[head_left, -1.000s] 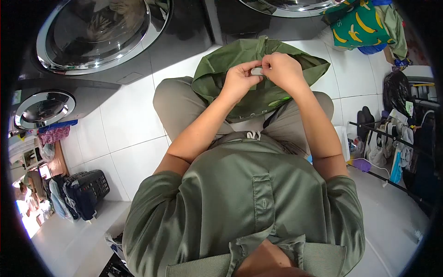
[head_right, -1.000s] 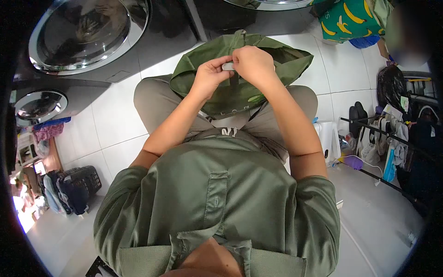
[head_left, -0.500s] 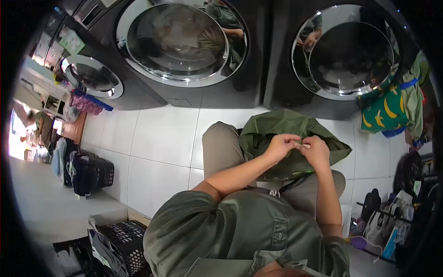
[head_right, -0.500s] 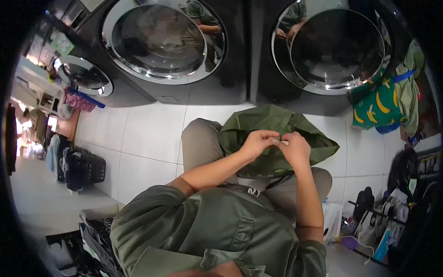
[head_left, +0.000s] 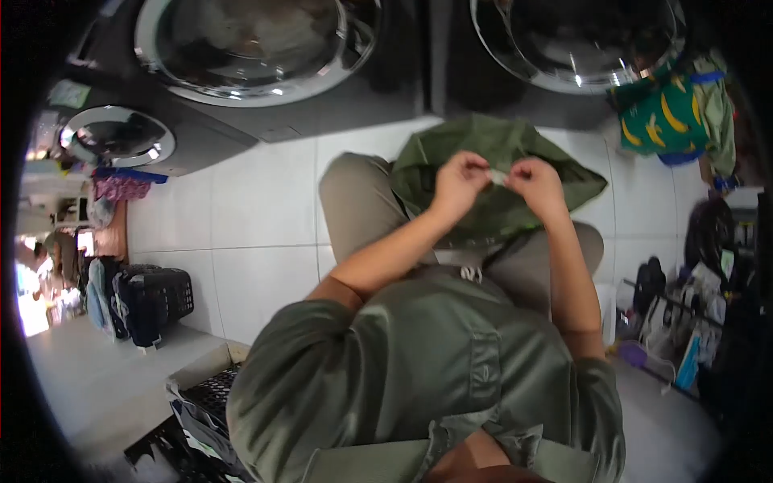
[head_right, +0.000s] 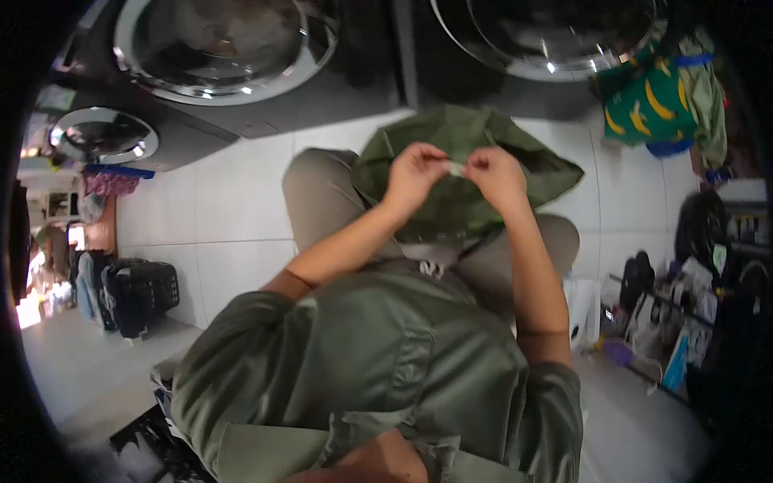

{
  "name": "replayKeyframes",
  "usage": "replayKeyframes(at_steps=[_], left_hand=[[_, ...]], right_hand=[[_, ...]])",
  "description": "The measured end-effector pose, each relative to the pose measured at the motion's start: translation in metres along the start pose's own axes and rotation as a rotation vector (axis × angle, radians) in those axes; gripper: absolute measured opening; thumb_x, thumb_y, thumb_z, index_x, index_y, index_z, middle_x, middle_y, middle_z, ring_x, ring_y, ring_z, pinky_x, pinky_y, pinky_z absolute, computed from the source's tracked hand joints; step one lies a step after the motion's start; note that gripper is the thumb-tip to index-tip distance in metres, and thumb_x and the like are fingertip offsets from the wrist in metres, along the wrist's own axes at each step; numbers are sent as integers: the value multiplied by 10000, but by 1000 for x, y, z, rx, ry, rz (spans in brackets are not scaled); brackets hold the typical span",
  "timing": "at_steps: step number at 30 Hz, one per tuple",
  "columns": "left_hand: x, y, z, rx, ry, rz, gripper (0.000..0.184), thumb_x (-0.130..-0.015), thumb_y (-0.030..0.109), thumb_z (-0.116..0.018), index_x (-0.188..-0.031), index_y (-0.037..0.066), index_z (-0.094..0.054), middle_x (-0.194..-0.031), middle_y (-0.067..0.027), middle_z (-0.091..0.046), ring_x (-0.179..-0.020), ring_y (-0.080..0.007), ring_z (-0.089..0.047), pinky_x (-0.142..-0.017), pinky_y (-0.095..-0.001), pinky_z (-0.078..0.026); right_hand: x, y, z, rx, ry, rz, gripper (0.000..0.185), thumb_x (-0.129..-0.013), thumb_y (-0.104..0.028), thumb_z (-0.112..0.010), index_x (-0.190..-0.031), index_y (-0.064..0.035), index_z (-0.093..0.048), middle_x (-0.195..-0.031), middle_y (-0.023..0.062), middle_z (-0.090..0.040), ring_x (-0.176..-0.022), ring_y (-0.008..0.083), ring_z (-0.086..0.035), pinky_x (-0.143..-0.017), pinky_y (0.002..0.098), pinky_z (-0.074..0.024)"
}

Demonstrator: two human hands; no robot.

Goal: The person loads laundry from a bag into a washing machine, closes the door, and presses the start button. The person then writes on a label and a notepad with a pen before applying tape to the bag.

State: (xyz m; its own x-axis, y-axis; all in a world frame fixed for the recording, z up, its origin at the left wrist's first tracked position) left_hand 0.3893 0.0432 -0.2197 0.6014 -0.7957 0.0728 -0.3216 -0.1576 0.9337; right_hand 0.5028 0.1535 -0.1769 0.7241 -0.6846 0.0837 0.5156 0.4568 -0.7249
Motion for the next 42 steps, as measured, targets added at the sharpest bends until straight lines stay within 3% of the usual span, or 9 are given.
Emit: replayKeyframes(at_steps=[5,16,19,21,22,25,28,32,42], left_hand=[[16,12,1,-450,40,-207,92,-683,34,-657,-765,0,-635,-728,-60,-574,-592,-113,-516,-569,-234,-429],[10,-6,-2,-526,0,-207,131,-706,77,-640,-814,2,-644,-749,-80,-584,-602,-152,-537,-561,-253,-428],[11,-8,-7,-433,-94,-50,78,-740,80,-617,-788,19,-619,-708,-13,-583,-666,-65,-504,-592,-230,-421],[16,6,-17,-644,-184,-29,111,-731,127,-624,-769,23,-623,-710,-83,-605,-629,-142,-554,-604,-300,-446],[14,-3,-18,-730,-256,-269,131,-735,159,-626,-732,27,-632,-722,-108,-612,-638,-182,-578,-621,-328,-450],[4,-19,-13,-431,-177,11,97,-697,126,-666,-696,31,-644,-654,-96,-617,-627,-154,-582,-609,-315,-448],[2,-3,-11,-317,-182,120,219,-725,150,-658,-603,6,-547,-521,-59,-506,-507,-114,-453,-488,-307,-377],[-2,-22,-3,-378,-139,8,248,-737,146,-650,-581,10,-514,-493,-30,-456,-488,-96,-413,-460,-300,-343],[-1,-24,-5,-455,-134,48,314,-689,171,-695,-560,6,-462,-476,-54,-400,-473,-103,-347,-437,-306,-312]], right_hand=[[6,-4,4,25,11,-99,211,-640,-237,-682,-734,-59,-618,-729,79,-572,-666,213,-564,-604,310,-433],[10,-2,2,-8,-2,-43,192,-639,-208,-684,-733,-54,-617,-723,75,-558,-651,203,-560,-598,308,-434],[11,-6,4,67,-24,4,136,-679,-175,-609,-733,-50,-611,-746,99,-562,-677,256,-556,-598,337,-428],[15,-1,1,132,59,141,149,-720,-164,-547,-778,-38,-600,-764,134,-564,-705,300,-551,-600,367,-422],[16,8,0,198,89,178,171,-720,-173,-557,-800,-26,-592,-744,149,-558,-693,311,-549,-592,389,-417],[7,10,1,92,-75,119,162,-644,-98,-675,-676,-1,-550,-588,85,-468,-544,181,-443,-517,303,-371],[7,13,-1,-297,-164,-7,117,-735,-23,-603,-833,-4,-542,-583,32,-485,-502,76,-410,-467,213,-334],[27,-10,0,-460,-196,-183,230,-751,16,-560,-968,-10,-491,-591,11,-482,-496,52,-418,-458,179,-326],[25,11,-16,-482,-140,-20,229,-735,55,-545,-946,-2,-477,-579,9,-462,-503,66,-434,-483,203,-361]])
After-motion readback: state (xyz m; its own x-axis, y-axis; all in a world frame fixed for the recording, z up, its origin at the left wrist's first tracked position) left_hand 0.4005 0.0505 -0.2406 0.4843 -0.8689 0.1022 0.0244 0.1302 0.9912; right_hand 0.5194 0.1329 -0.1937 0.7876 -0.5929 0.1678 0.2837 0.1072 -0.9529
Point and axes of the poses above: each hand's wrist, its own x-axis away from the middle knuckle, its own z-axis out of the back of the hand, y = z × x, the point moved 3 cm from there along -x, towards the middle knuckle
